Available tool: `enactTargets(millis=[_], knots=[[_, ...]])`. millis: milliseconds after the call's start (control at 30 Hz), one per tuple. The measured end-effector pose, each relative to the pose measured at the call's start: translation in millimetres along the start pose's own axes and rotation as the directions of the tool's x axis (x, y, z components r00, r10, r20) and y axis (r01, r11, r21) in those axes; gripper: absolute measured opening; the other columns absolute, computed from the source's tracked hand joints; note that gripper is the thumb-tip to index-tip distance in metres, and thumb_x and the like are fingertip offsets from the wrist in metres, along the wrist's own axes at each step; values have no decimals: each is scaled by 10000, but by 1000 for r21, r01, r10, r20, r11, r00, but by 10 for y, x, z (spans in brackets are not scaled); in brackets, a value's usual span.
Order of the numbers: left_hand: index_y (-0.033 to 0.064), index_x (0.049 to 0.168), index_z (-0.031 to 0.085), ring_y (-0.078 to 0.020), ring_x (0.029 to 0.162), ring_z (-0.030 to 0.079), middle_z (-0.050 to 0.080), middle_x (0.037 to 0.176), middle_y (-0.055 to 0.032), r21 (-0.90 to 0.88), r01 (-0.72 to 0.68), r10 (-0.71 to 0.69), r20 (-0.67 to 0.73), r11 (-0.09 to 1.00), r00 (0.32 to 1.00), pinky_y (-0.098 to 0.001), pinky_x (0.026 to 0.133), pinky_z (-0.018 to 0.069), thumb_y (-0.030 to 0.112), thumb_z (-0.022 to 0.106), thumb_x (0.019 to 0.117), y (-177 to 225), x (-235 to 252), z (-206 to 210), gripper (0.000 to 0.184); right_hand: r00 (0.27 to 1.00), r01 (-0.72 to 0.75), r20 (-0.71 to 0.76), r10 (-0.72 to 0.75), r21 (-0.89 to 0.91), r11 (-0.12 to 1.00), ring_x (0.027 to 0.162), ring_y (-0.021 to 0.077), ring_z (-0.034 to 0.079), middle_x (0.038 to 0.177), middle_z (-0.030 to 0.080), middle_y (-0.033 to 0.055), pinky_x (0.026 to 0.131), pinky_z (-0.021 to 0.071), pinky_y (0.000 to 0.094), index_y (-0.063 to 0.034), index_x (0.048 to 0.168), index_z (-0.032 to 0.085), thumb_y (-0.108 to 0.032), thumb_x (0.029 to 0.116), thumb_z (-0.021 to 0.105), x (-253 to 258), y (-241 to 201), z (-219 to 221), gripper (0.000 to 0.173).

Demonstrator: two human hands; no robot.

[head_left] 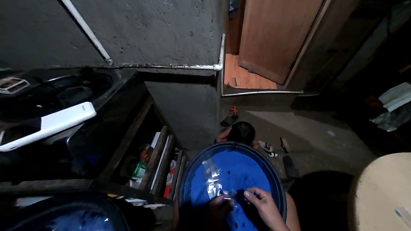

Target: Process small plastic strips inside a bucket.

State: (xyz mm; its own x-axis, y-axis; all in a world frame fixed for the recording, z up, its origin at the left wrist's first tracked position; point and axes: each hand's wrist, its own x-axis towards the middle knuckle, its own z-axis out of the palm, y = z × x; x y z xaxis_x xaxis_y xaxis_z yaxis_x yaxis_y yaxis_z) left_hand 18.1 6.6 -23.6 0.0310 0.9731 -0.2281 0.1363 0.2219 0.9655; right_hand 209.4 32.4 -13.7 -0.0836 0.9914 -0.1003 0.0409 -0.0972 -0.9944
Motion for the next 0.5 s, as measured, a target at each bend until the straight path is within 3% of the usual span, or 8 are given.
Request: enactTargets(millis=[167, 233, 300, 333, 367, 400, 433, 500], knots=[[32, 1057, 717, -58, 787, 678, 727, 872, -11, 38, 59, -59, 5, 998, 998, -272, 779, 573, 158, 697, 952, -63, 19, -126, 165, 998, -3, 69, 12, -127, 992, 797, 26, 663, 864, 720, -10, 776, 559, 208, -31, 995, 749, -108, 980, 617, -12, -110, -88, 153], [10, 1159, 674, -104, 863, 696, 729, 958, -59, 49, 51, -50, -19, 998, 999, -311, 818, 585, 157, 725, 921, -155, 36, -134, 284, 995, 36, 99, -15, -214, 976, 844, 12, 662, 909, 725, -1, 809, 552, 199, -35, 996, 753, -116, 975, 626, -31, -128, -99, 152], [-26, 1434, 466, -231, 1176, 630, 628, 1291, -182, 126, -6, 17, -88, 992, 996, -399, 1005, 532, 227, 803, 852, -265, 44, -92, 718, 987, 114, 139, -76, -289, 951, 885, 26, 667, 941, 730, 29, 839, 551, 209, -28, 986, 759, -132, 972, 636, -53, -111, -95, 161], [-43, 1517, 375, -328, 1349, 508, 498, 1466, -253, 207, -59, 84, -114, 977, 990, -463, 1115, 437, 285, 828, 812, -276, 53, -65, 900, 981, 153, 166, -102, -326, 933, 912, 48, 675, 959, 735, 49, 861, 551, 226, -22, 984, 761, -141, 975, 636, -60, -110, -91, 173], [-58, 1535, 350, -399, 1426, 411, 400, 1541, -292, 280, -126, 161, -107, 952, 981, -515, 1163, 364, 335, 822, 793, -238, 60, -42, 963, 975, 183, 189, -121, -360, 915, 928, 71, 681, 969, 739, 65, 875, 552, 244, -18, 984, 763, -149, 979, 634, -64, -119, -82, 184], [-53, 1524, 385, -427, 1445, 379, 382, 1557, -295, 322, -181, 210, -57, 929, 976, -552, 1177, 331, 366, 791, 820, -164, 52, -28, 915, 970, 203, 203, -132, -388, 899, 928, 88, 685, 966, 740, 74, 878, 552, 261, -18, 980, 765, -160, 982, 631, -70, -132, -71, 196], [-28, 1480, 476, -411, 1413, 432, 460, 1516, -264, 329, -227, 235, 15, 917, 972, -568, 1164, 345, 375, 737, 876, -93, 36, -15, 771, 969, 212, 207, -136, -409, 887, 918, 101, 685, 957, 739, 77, 872, 552, 276, -21, 975, 764, -176, 988, 624, -80, -144, -59, 210], [13, 1255, 690, -254, 1175, 643, 698, 1232, -149, 239, -282, 259, 125, 929, 958, -471, 1051, 480, 296, 634, 985, 6, 2, 19, 395, 969, 223, 198, -149, -433, 873, 875, 98, 673, 910, 724, 63, 835, 547, 279, -32, 945, 752, -213, 1005, 597, -83, -140, -28, 246]])
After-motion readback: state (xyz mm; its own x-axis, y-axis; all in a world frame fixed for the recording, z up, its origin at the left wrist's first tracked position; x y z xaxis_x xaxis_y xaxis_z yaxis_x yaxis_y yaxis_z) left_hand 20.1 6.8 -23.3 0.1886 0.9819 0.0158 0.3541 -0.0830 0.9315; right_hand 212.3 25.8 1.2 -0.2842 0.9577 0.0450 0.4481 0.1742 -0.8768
